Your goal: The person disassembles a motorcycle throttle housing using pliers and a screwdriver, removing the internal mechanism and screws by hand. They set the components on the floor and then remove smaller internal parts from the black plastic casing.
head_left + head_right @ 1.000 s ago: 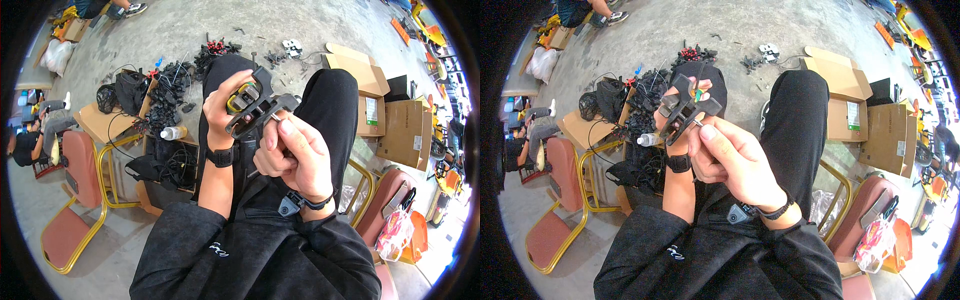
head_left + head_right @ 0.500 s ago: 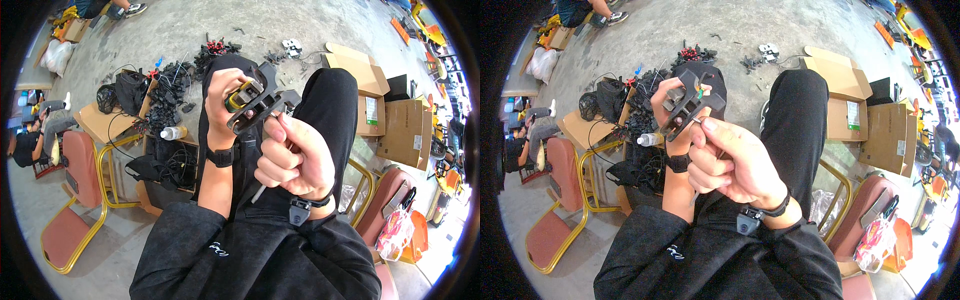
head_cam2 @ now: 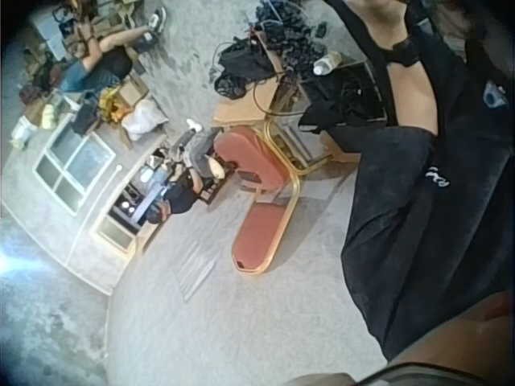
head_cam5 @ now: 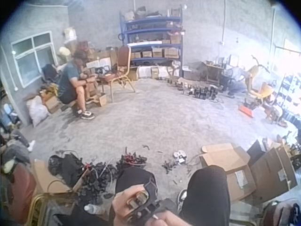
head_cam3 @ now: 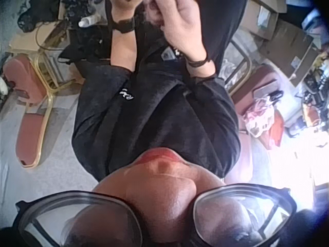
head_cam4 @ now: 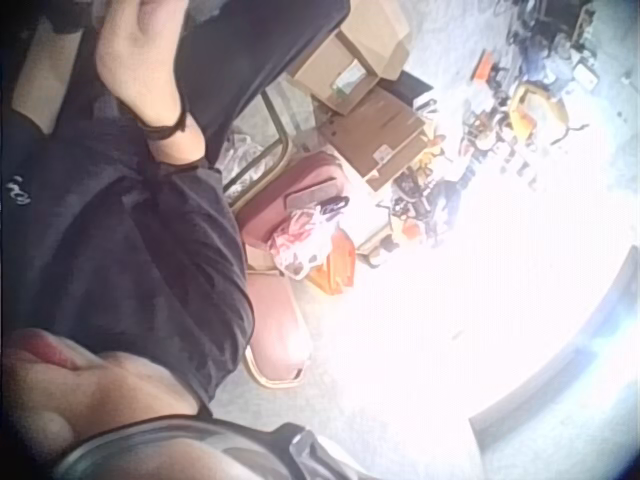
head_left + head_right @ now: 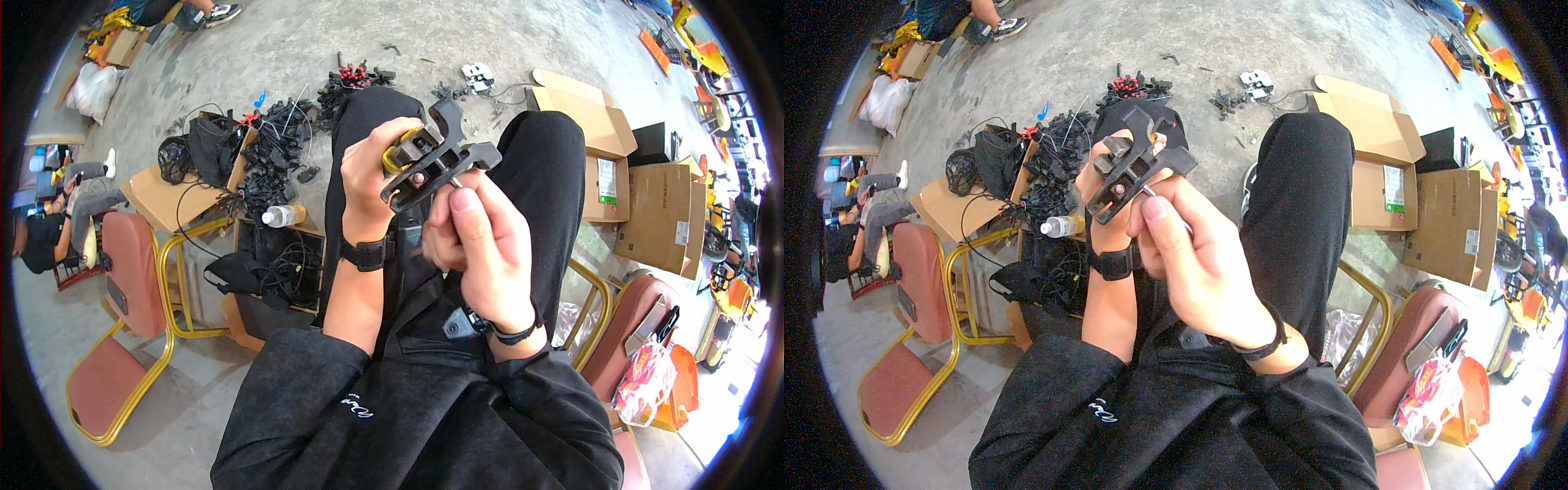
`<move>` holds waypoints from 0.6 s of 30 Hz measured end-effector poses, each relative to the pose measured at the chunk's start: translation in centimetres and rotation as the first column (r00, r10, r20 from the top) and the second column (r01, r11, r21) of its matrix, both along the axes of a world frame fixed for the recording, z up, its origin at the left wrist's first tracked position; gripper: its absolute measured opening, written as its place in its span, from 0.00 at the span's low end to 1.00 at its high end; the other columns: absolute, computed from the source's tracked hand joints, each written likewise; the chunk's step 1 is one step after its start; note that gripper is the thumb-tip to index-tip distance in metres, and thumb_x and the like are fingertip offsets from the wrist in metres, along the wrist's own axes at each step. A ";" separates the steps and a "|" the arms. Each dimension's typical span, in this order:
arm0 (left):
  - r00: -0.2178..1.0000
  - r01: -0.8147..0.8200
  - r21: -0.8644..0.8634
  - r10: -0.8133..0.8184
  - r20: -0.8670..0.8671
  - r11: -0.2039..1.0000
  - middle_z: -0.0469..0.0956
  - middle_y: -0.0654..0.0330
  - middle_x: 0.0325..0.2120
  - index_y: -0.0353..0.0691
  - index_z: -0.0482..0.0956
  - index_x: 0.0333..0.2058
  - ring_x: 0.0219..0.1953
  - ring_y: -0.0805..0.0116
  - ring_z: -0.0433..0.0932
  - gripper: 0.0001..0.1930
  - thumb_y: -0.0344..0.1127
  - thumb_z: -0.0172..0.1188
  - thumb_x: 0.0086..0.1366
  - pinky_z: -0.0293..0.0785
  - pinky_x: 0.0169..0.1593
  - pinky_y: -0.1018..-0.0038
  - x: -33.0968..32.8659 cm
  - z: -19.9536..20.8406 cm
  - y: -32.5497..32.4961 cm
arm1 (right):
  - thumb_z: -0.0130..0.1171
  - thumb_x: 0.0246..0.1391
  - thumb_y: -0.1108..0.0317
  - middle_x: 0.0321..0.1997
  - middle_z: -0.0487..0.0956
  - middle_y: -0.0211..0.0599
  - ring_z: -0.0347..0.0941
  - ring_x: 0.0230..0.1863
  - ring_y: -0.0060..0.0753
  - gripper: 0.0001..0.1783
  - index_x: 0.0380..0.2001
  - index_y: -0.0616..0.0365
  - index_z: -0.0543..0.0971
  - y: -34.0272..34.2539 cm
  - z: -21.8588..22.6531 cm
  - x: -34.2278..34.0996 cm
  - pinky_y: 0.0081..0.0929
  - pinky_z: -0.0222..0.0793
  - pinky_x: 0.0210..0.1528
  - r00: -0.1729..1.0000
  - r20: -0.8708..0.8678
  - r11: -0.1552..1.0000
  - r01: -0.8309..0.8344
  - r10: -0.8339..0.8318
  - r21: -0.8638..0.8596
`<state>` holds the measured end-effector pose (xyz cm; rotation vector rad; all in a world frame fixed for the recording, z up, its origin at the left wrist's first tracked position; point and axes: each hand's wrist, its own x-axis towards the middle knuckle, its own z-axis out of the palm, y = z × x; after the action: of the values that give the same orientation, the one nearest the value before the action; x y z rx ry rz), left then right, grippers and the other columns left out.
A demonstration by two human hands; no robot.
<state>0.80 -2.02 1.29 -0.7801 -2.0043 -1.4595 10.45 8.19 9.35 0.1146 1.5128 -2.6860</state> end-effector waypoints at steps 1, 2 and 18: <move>0.998 -0.036 -0.075 0.032 -0.056 0.997 0.78 0.57 0.25 0.36 0.73 0.36 0.26 0.63 0.79 0.21 0.47 0.63 0.51 0.74 0.29 0.74 0.0 0.3 -0.1 | 0.43 0.60 0.69 0.16 0.64 0.25 0.55 0.15 0.14 0.07 0.32 0.61 0.68 0.1 0.3 0.1 0.15 0.52 0.19 0.997 -0.013 0.930 0.075 -0.076 0.359; 0.998 -0.035 -0.074 0.031 -0.055 0.997 0.78 0.57 0.25 0.36 0.73 0.36 0.26 0.63 0.79 0.21 0.47 0.63 0.51 0.74 0.29 0.74 0.0 0.2 0.0 | 0.44 0.59 0.70 0.17 0.65 0.25 0.57 0.17 0.14 0.06 0.32 0.61 0.69 -0.2 -0.3 -0.2 0.15 0.55 0.20 0.968 -0.190 0.787 0.245 -0.165 0.567; 0.968 -0.193 -0.082 0.177 -0.177 0.978 0.76 0.51 0.31 0.34 0.74 0.31 0.30 0.60 0.78 0.13 0.33 0.62 0.47 0.74 0.32 0.74 -0.5 0.0 -0.5 | 0.36 0.63 0.60 0.12 0.53 0.20 0.45 0.14 0.14 0.16 0.27 0.59 0.66 0.6 -0.3 -0.5 0.16 0.43 0.18 0.968 -0.096 0.919 -0.252 0.233 -0.304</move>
<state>0.32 -2.50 1.30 -0.7103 -1.9729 -1.1572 9.99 8.77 9.02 -0.1569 1.0105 -2.6992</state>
